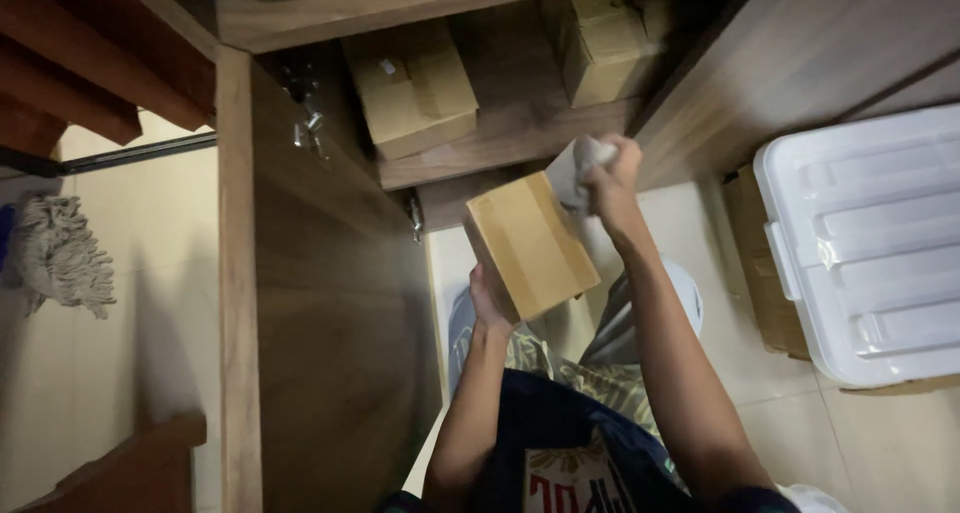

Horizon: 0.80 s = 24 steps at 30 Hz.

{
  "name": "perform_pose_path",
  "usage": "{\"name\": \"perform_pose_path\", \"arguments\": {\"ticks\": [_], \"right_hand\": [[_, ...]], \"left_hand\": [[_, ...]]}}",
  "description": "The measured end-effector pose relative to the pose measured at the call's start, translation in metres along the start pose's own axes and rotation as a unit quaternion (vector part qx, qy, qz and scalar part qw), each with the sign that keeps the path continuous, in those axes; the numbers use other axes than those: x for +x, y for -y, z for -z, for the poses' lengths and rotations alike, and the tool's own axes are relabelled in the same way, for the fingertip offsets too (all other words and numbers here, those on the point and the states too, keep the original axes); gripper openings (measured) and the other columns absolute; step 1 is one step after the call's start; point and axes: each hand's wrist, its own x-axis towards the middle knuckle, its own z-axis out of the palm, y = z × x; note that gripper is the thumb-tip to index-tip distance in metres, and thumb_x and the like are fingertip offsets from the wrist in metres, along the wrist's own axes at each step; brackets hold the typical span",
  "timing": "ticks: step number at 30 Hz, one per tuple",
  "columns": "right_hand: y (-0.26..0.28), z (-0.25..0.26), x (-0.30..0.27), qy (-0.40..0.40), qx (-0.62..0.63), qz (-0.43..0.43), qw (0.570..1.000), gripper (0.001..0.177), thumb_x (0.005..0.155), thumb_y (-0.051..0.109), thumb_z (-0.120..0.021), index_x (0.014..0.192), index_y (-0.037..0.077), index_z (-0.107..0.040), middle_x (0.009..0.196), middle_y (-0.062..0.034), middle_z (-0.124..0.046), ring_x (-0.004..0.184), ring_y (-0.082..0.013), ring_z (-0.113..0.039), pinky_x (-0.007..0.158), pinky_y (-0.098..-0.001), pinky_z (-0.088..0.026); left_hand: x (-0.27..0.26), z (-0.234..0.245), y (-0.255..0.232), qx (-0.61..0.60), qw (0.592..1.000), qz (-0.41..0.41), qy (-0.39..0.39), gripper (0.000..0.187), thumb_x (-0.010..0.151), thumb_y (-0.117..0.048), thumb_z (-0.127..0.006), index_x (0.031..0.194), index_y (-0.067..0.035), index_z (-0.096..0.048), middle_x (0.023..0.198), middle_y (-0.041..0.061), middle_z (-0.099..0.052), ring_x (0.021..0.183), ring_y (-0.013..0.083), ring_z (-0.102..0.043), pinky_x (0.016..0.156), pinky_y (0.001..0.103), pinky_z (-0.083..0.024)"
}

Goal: Cleaning and organizing an office workstation, including wiping peripherals, organizing a storage cabinet, and mopping the floor.

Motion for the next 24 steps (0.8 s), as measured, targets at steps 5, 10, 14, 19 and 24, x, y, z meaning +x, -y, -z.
{"name": "perform_pose_path", "arguments": {"ticks": [5, 10, 14, 19, 24], "right_hand": [[0.038, -0.052, 0.023, 0.051, -0.095, 0.192, 0.975, 0.044, 0.090, 0.004, -0.063, 0.133, 0.003, -0.050, 0.124, -0.0196, -0.050, 0.119, -0.0349, -0.054, 0.105, -0.0411, -0.044], [0.052, -0.069, 0.037, 0.071, -0.146, 0.271, 0.949, 0.056, 0.092, 0.015, -0.071, 0.141, -0.002, -0.048, 0.136, -0.0257, -0.055, 0.129, -0.0376, -0.054, 0.112, -0.0419, -0.042], [0.067, -0.042, 0.001, 0.052, -0.139, 0.247, 0.958, 0.063, 0.102, 0.021, -0.073, 0.154, -0.001, -0.045, 0.148, -0.0268, -0.054, 0.138, -0.0377, -0.053, 0.117, -0.0422, -0.042], [0.077, -0.001, -0.093, 0.125, -0.046, 0.201, 0.970, 0.081, 0.095, 0.032, -0.077, 0.161, 0.006, -0.038, 0.165, -0.0235, -0.043, 0.144, -0.0344, -0.052, 0.114, -0.0440, -0.047], [0.063, 0.022, -0.118, 0.103, -0.258, 0.394, 0.876, 0.112, 0.063, 0.047, -0.094, 0.155, 0.015, -0.038, 0.164, -0.0255, -0.021, 0.148, -0.0522, -0.030, 0.120, -0.0575, -0.034]], "left_hand": [[0.005, -0.023, -0.017, -0.021, 0.999, 0.012, -0.038, 0.076, 0.093, -0.067, -0.047, 0.147, -0.014, -0.053, 0.140, 0.012, -0.060, 0.124, 0.0358, -0.059, 0.102, 0.056, -0.048], [0.009, -0.039, -0.028, -0.041, 0.997, 0.019, -0.062, 0.081, 0.091, -0.075, -0.041, 0.147, -0.018, -0.053, 0.142, 0.010, -0.057, 0.125, 0.0356, -0.057, 0.100, 0.058, -0.047], [0.013, -0.046, -0.029, -0.045, 0.998, 0.022, -0.039, 0.086, 0.088, -0.079, -0.042, 0.151, -0.021, -0.050, 0.147, 0.008, -0.055, 0.130, 0.0354, -0.055, 0.104, 0.058, -0.043], [0.012, -0.058, -0.018, -0.063, 0.997, 0.043, -0.012, 0.092, 0.088, -0.084, -0.042, 0.154, -0.019, -0.047, 0.148, 0.010, -0.055, 0.130, 0.0362, -0.054, 0.108, 0.057, -0.041], [0.004, -0.069, -0.007, -0.029, 0.999, 0.037, 0.015, 0.093, 0.093, -0.081, -0.039, 0.158, -0.015, -0.044, 0.154, 0.012, -0.052, 0.138, 0.0365, -0.051, 0.115, 0.055, -0.039]]}}
